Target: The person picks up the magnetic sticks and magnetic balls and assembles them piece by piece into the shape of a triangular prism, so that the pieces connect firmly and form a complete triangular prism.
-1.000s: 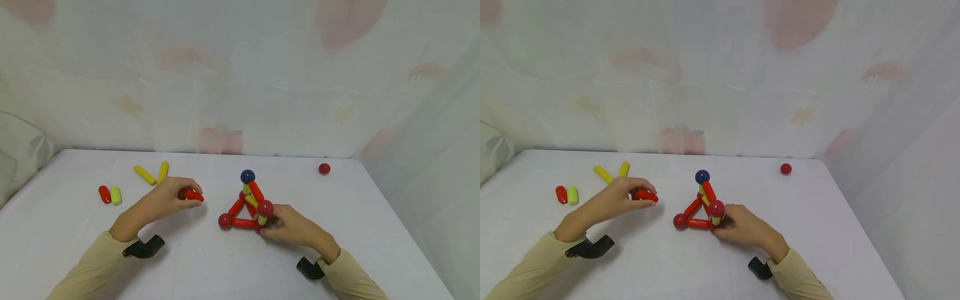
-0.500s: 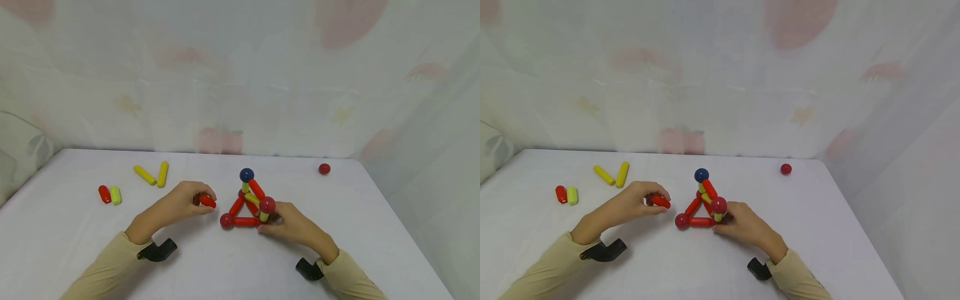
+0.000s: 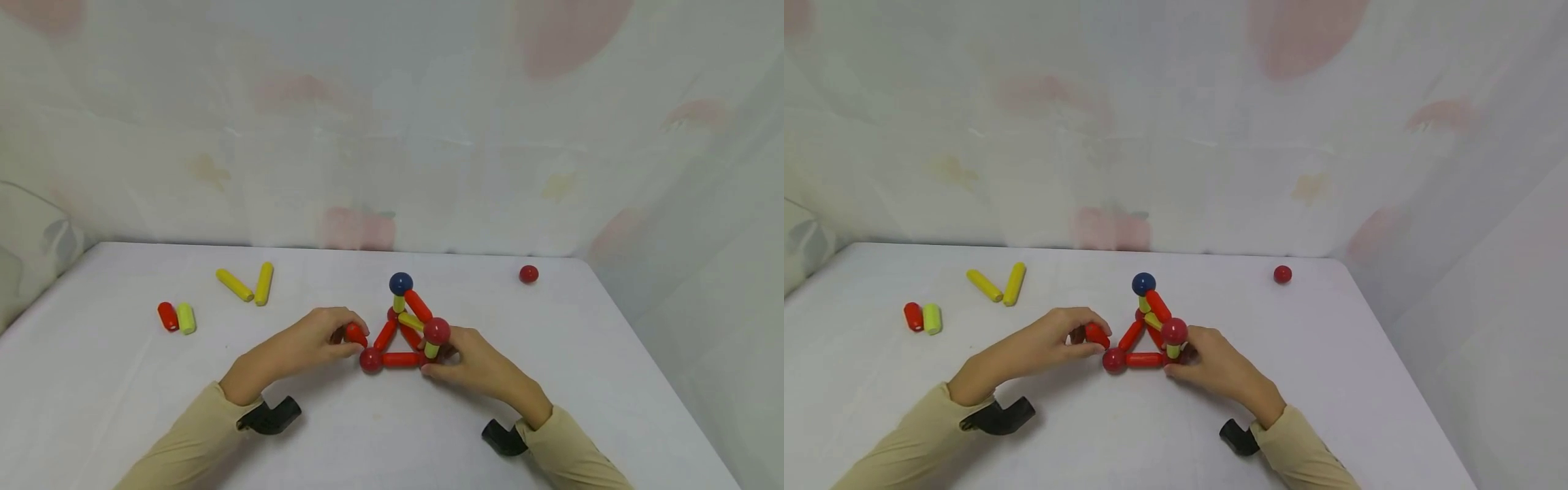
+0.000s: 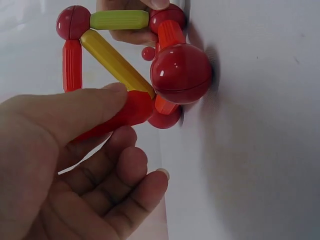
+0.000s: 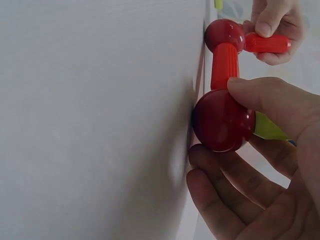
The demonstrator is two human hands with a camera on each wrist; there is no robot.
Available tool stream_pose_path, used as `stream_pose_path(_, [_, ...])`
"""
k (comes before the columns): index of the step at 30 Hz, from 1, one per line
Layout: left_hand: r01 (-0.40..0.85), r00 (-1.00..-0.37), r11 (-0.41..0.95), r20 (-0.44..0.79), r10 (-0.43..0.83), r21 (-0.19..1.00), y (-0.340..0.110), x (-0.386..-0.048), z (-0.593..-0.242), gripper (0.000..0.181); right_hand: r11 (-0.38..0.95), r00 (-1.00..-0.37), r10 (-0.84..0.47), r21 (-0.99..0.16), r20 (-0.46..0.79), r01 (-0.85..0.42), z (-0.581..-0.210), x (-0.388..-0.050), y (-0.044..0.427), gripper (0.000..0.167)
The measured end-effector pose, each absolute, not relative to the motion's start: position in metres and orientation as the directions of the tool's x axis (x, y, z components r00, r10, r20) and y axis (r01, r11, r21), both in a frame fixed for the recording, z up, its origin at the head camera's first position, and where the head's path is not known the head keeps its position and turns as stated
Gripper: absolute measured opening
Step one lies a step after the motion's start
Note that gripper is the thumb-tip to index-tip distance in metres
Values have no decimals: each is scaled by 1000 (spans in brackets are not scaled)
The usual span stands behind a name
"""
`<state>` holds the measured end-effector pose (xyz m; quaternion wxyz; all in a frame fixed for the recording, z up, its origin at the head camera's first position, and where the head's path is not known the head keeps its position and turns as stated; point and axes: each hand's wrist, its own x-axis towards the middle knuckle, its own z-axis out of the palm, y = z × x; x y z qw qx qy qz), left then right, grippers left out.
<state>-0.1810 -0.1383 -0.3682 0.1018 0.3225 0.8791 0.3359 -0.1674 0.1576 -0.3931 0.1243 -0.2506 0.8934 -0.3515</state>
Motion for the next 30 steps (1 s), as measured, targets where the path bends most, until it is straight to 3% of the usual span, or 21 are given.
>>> stream_pose_path(8, [549, -744, 575, 41, 667, 608, -131, -175, -370, 25, 623, -843, -536, -690, -33, -369, -395, -167, 158, 25])
stream_pose_path(19, [548, -754, 602, 30, 657, 581, -121, -168, -371, 26, 633, -850, -526, -687, -42, -357, -395, -168, 159, 23])
stream_pose_path(30, [581, -750, 570, 110, 652, 580, -117, -169, -381, 23, 626, -847, -530, -688, -31, -367, -396, -169, 161, 23])
